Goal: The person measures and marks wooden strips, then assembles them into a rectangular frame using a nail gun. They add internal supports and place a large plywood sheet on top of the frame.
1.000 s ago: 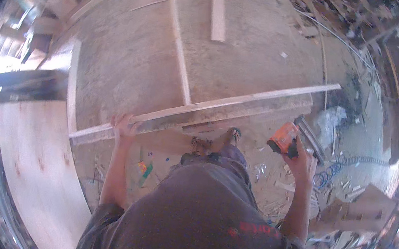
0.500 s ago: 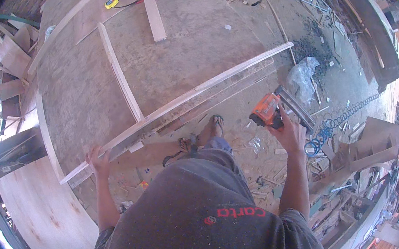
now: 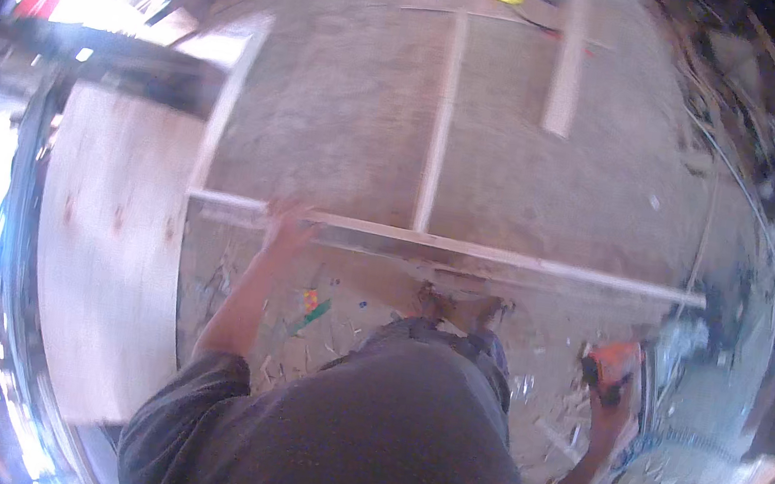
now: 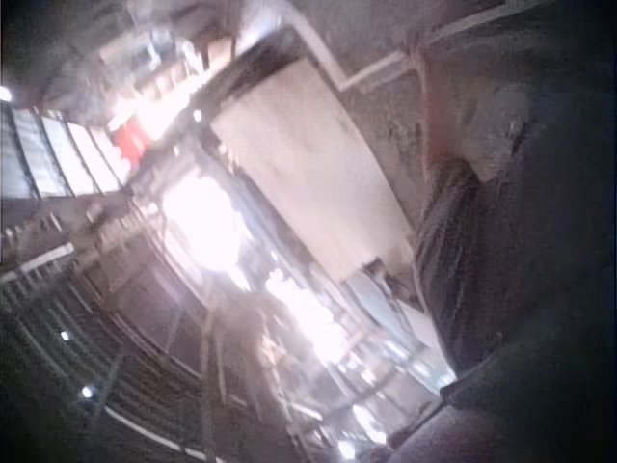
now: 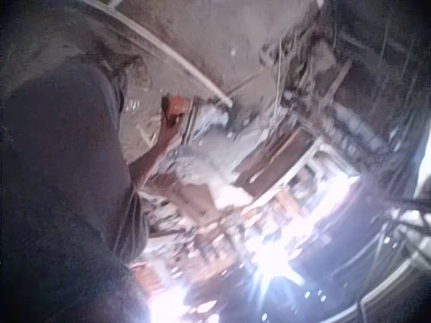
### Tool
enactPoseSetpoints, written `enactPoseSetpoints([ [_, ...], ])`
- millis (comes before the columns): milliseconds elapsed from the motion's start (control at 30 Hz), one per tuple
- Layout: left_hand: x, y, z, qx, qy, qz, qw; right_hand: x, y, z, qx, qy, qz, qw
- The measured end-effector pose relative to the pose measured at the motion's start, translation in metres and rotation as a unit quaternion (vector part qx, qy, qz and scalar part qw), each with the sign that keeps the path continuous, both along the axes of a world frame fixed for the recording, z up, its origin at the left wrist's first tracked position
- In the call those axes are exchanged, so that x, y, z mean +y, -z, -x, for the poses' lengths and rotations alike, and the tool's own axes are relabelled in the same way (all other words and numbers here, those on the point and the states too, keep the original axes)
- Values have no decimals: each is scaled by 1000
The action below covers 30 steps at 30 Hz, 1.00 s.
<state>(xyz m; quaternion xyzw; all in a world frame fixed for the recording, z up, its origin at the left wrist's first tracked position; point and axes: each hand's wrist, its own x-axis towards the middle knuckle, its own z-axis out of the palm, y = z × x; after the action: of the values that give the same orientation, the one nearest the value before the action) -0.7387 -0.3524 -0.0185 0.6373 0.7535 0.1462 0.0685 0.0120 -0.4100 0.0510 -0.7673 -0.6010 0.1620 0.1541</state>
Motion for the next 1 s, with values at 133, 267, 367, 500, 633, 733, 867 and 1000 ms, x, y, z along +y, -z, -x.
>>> enactPoseSetpoints([
  [133, -1, -34, -18, 21, 1, 14, 1000, 18, -7, 5, 121, -41, -53, 990],
  [267, -5, -35, -17, -3, 10, 49, 999, 45, -55, 25, 10, -93, -9, 996],
  [367, -2, -13, -13, -4, 15, 73, 997, 64, -57, 19, 39, -145, -54, 987],
  [500, -5, -28, -25, 13, 37, 33, 999, 92, -100, 34, -66, -212, -11, 975],
  [633, 27, -114, -81, -10, 42, -76, 996, 116, -133, 41, -252, -338, 13, 907],
  [733, 48, -122, -118, -83, -2, -156, 984, 139, -152, 51, -297, -424, -19, 855],
  [867, 69, -119, -197, -240, 16, -150, 959, 157, -145, 35, -266, -437, -35, 858],
  [1000, 74, -117, -268, -264, -14, -163, 951, 188, -139, 7, -250, -445, -51, 858],
])
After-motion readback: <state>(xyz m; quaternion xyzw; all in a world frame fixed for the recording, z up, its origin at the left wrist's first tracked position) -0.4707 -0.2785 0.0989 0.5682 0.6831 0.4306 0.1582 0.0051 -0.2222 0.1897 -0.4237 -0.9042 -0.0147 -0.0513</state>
